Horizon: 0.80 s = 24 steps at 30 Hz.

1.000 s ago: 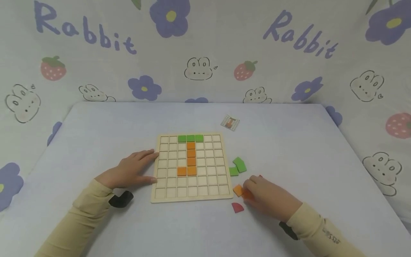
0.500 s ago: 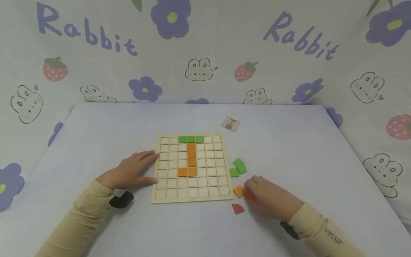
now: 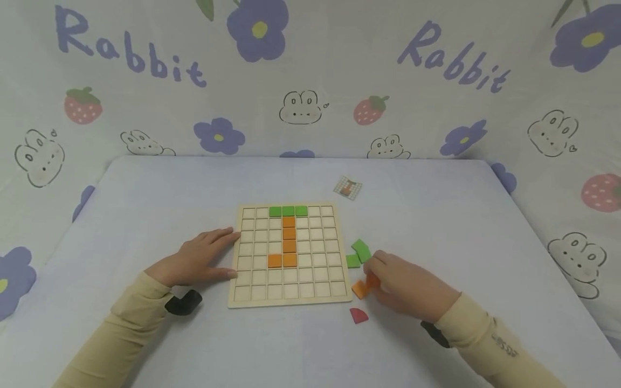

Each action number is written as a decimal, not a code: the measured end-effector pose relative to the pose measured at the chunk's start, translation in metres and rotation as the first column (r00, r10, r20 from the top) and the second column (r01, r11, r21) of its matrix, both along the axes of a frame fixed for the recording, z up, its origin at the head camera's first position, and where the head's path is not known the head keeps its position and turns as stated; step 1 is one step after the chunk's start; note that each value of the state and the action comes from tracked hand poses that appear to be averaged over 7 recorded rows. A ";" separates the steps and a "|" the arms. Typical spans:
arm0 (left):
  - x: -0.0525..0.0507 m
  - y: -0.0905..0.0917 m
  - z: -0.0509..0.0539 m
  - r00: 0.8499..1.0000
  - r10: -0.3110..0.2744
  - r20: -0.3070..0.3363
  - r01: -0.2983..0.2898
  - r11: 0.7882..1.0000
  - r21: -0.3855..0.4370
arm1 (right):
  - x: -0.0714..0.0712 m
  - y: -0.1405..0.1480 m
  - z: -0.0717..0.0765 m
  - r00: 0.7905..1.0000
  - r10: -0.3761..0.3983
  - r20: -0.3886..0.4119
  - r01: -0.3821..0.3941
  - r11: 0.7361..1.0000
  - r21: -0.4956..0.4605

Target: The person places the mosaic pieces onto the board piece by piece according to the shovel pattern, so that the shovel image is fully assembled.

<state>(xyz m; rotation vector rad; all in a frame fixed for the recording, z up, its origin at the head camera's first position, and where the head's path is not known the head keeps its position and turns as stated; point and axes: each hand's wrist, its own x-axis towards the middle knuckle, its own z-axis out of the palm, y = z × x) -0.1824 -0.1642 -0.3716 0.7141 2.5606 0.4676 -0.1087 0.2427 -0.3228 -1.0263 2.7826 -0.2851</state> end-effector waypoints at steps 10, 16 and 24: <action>0.000 0.000 0.001 1.000 -0.001 0.001 0.001 1.000 0.016 | -0.017 -0.015 0.007 0.999 0.032 0.014 -0.032 0.999 -0.014; 0.000 -0.001 0.001 1.000 -0.003 -0.017 0.003 1.000 0.018 | -0.030 -0.027 0.005 0.998 0.059 0.026 -0.058 0.997 -0.042; 0.000 -0.003 0.000 0.998 -0.020 -0.053 0.022 0.999 0.031 | -0.044 -0.045 -0.003 0.996 0.073 0.045 -0.070 0.995 -0.065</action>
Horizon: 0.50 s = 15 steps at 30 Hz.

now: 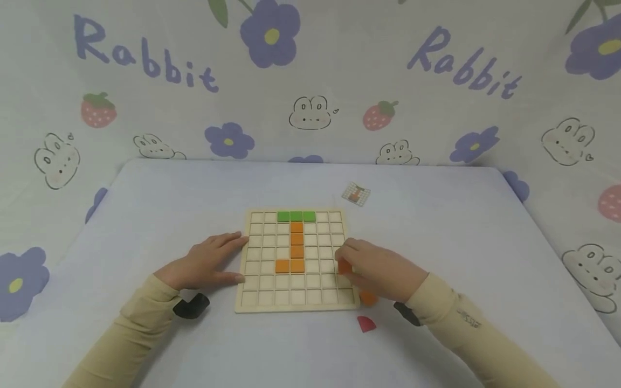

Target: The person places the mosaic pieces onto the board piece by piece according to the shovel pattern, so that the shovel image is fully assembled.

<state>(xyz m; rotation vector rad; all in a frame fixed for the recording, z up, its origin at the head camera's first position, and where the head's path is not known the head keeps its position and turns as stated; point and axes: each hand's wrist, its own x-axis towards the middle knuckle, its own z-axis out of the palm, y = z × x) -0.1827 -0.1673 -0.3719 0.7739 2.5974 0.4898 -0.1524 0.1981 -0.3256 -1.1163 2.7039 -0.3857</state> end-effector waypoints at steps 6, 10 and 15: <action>-0.001 0.001 0.003 1.000 0.003 0.009 -0.003 1.000 -0.011 | -0.010 -0.015 -0.004 0.999 0.040 0.000 -0.040 0.999 0.002; -0.001 0.001 0.004 1.000 0.011 0.024 -0.011 1.000 -0.013 | -0.019 -0.024 -0.011 0.997 0.073 -0.005 -0.073 0.997 -0.002; -0.001 0.001 0.006 0.999 0.014 0.032 -0.013 1.000 -0.021 | -0.026 -0.035 -0.019 0.996 0.072 0.046 -0.073 0.997 0.014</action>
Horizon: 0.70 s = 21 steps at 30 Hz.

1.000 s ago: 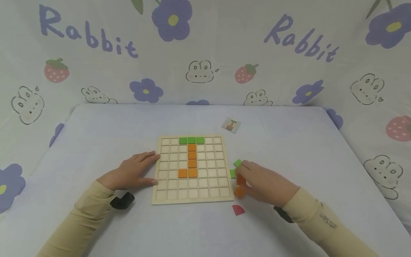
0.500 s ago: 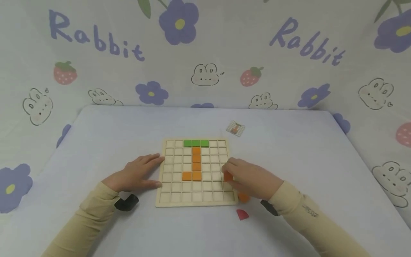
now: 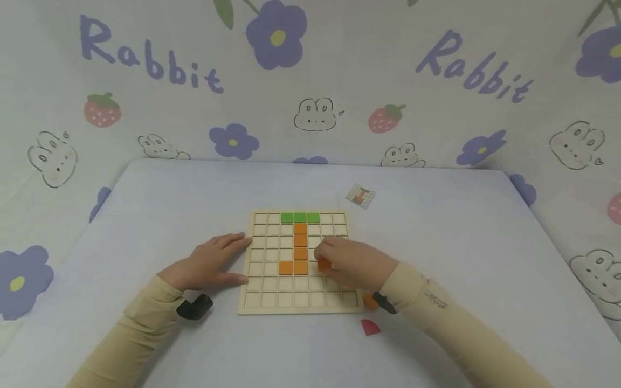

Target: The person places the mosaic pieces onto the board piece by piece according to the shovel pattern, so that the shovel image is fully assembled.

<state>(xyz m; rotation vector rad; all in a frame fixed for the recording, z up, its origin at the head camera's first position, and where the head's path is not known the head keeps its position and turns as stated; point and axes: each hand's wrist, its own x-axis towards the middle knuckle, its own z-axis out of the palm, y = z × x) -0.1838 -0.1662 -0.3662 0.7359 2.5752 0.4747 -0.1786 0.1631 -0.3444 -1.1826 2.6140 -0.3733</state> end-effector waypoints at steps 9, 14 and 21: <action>0.001 -0.001 -0.004 1.000 0.008 -0.006 -0.008 1.000 0.000 | -0.002 -0.008 -0.008 1.000 0.027 0.004 -0.027 1.000 -0.007; 0.001 -0.001 -0.006 1.000 0.001 -0.014 -0.001 1.000 0.004 | -0.003 -0.009 -0.015 0.996 0.079 -0.046 -0.081 0.996 -0.046; 0.002 0.000 -0.009 1.000 -0.005 -0.023 0.004 1.000 -0.008 | -0.004 -0.012 -0.022 0.991 0.114 -0.070 -0.120 0.990 -0.079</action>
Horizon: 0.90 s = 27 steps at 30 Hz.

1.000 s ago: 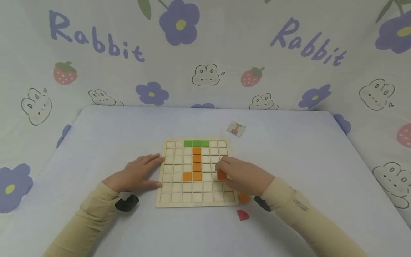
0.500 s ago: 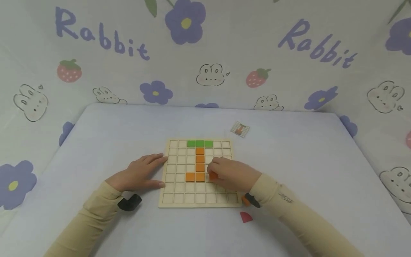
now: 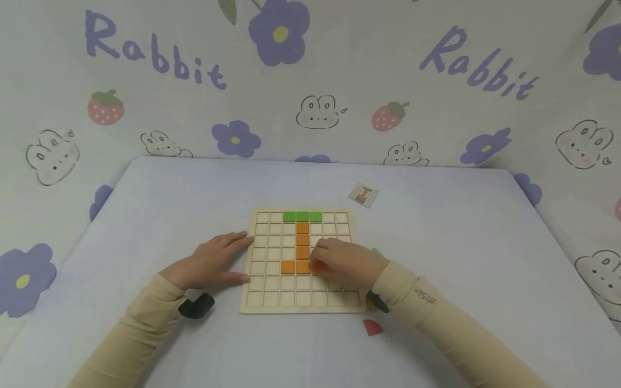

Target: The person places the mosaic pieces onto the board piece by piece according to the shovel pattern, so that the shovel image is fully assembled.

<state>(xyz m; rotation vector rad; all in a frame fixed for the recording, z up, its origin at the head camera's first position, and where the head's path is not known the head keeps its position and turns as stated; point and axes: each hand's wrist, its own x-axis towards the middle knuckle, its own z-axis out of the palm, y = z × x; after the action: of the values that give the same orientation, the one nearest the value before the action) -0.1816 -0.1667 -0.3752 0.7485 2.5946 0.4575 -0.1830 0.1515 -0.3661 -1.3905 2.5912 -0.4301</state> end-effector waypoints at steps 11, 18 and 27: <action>0.000 0.000 -0.004 1.000 0.010 0.011 -0.010 1.000 0.007 | -0.001 -0.002 -0.003 1.000 0.002 -0.028 -0.002 1.000 0.005; -0.001 -0.001 -0.004 1.000 0.011 0.016 -0.011 1.000 0.011 | 0.000 -0.004 0.001 1.000 -0.001 -0.010 0.001 1.000 -0.001; -0.001 0.000 -0.006 1.000 0.007 0.005 -0.007 1.000 0.012 | 0.000 -0.004 -0.002 1.000 -0.020 -0.022 0.020 1.000 0.008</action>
<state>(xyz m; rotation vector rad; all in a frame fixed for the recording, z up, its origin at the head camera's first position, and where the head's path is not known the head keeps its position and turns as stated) -0.1822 -0.1664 -0.3816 0.7408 2.5927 0.4765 -0.1831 0.1476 -0.3683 -1.3749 2.6232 -0.4091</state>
